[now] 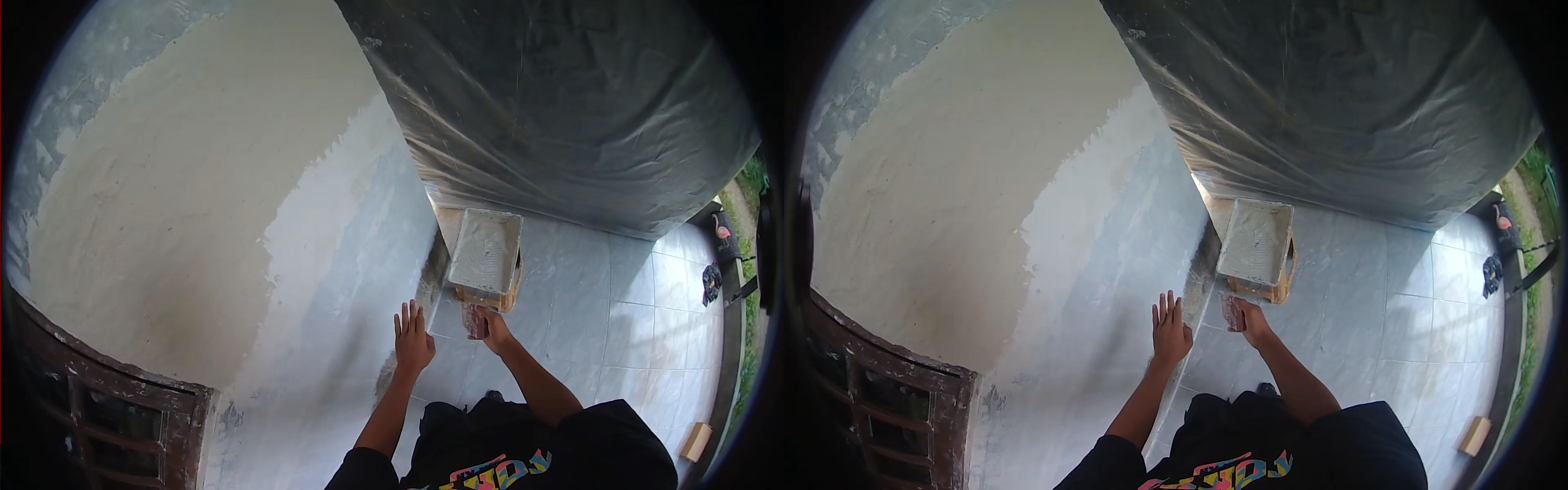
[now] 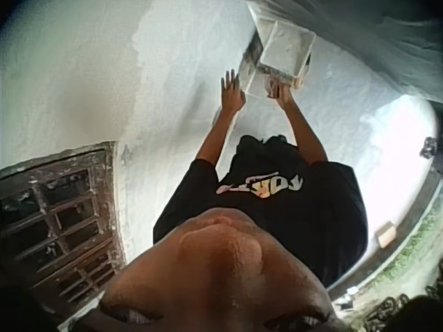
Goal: The person applies putty or plaster material to the wall surface around a wooden window frame using a putty applicator.
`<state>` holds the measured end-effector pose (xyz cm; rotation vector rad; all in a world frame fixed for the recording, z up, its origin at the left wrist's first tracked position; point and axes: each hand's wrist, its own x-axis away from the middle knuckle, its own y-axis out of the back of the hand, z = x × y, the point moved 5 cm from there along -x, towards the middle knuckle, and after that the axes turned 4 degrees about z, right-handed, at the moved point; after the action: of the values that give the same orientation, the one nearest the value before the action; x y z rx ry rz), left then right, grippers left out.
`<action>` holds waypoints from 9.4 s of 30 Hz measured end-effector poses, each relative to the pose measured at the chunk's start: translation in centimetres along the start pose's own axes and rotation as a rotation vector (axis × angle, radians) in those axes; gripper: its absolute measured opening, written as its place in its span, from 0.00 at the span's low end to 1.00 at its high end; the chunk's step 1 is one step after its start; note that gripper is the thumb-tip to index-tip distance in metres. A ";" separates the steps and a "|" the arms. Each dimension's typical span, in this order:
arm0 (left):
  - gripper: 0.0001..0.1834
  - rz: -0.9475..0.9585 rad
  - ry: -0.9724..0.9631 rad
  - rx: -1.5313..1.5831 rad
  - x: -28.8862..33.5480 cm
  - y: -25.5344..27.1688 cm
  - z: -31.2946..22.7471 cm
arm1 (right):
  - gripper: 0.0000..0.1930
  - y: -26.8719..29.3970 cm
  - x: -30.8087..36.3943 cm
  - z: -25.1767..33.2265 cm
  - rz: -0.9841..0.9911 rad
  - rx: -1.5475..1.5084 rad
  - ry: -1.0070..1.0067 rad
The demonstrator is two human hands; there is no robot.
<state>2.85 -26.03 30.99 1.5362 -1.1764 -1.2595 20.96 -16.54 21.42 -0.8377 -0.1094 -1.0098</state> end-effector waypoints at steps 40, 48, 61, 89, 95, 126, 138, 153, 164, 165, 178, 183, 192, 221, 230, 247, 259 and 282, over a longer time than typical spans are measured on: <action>0.35 0.481 -0.206 0.531 -27.7 -37.6 8.1 | 0.22 14.6 -34.0 -0.8 -0.367 1.646 0.229; 0.34 0.493 -0.158 0.540 -28.3 -37.2 6.9 | 0.18 15.5 -38.1 5.8 -0.524 1.605 0.394; 0.34 0.459 -0.157 0.499 -28.3 -31.4 5.7 | 0.21 19.9 -28.6 0.8 -0.232 1.020 -0.288; 0.34 -0.186 0.141 0.143 -18.8 -1.3 0.6 | 0.31 -3.4 -18.1 19.0 0.493 -0.459 -0.159; 0.35 -0.257 0.377 -0.050 -7.2 6.3 2.5 | 0.31 -15.3 -13.8 14.2 0.757 -0.344 -0.319; 0.31 0.029 0.062 -1.158 16.5 24.1 16.5 | 0.26 -38.8 0.3 4.5 0.593 0.995 1.662; 0.30 0.010 0.080 -1.177 16.8 23.7 17.0 | 0.30 -39.0 1.5 2.1 0.536 0.852 1.580; 0.28 -0.028 0.096 -1.191 16.9 23.7 17.0 | 0.29 -39.6 3.6 -0.2 0.504 0.790 1.480; 0.29 -0.007 0.095 -1.232 16.9 23.7 16.9 | 0.31 -36.3 2.2 -4.0 0.484 0.896 1.279; 0.29 -0.009 0.097 -1.233 16.8 23.8 17.1 | 0.31 -37.2 2.6 -2.2 0.427 0.812 1.338; 0.29 -0.023 0.083 -1.218 16.6 23.8 16.8 | 0.32 -36.9 3.9 -3.9 0.454 0.872 1.290; 0.29 -0.041 0.068 -1.200 16.4 23.9 16.6 | 0.30 -44.3 2.9 10.3 0.135 0.559 1.554; 0.31 -0.031 0.072 -1.133 16.5 24.6 16.4 | 0.31 -38.0 5.7 -6.8 0.417 0.872 1.315; 0.29 -0.128 -0.051 -0.796 20.3 25.8 15.7 | 0.31 -40.2 7.3 -12.6 0.111 0.752 1.232; 0.28 -0.135 -0.050 -0.761 19.9 25.7 15.5 | 0.29 -47.3 6.7 7.7 -0.057 0.469 1.573; 0.30 -0.249 -0.004 -0.320 11.8 18.5 10.7 | 0.25 -23.6 3.1 -10.0 0.176 0.948 0.978; 0.33 -0.126 -0.068 0.030 -6.2 2.7 1.0 | 0.19 -6.9 -2.4 5.8 -0.071 0.956 0.775; 0.40 0.462 -0.135 0.312 -25.0 -25.1 2.7 | 0.26 10.6 -22.6 9.6 -0.511 1.291 0.406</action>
<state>2.58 4.17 12.30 1.2953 -1.7626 -0.9086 19.40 8.41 11.96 0.6062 -0.5724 -1.2783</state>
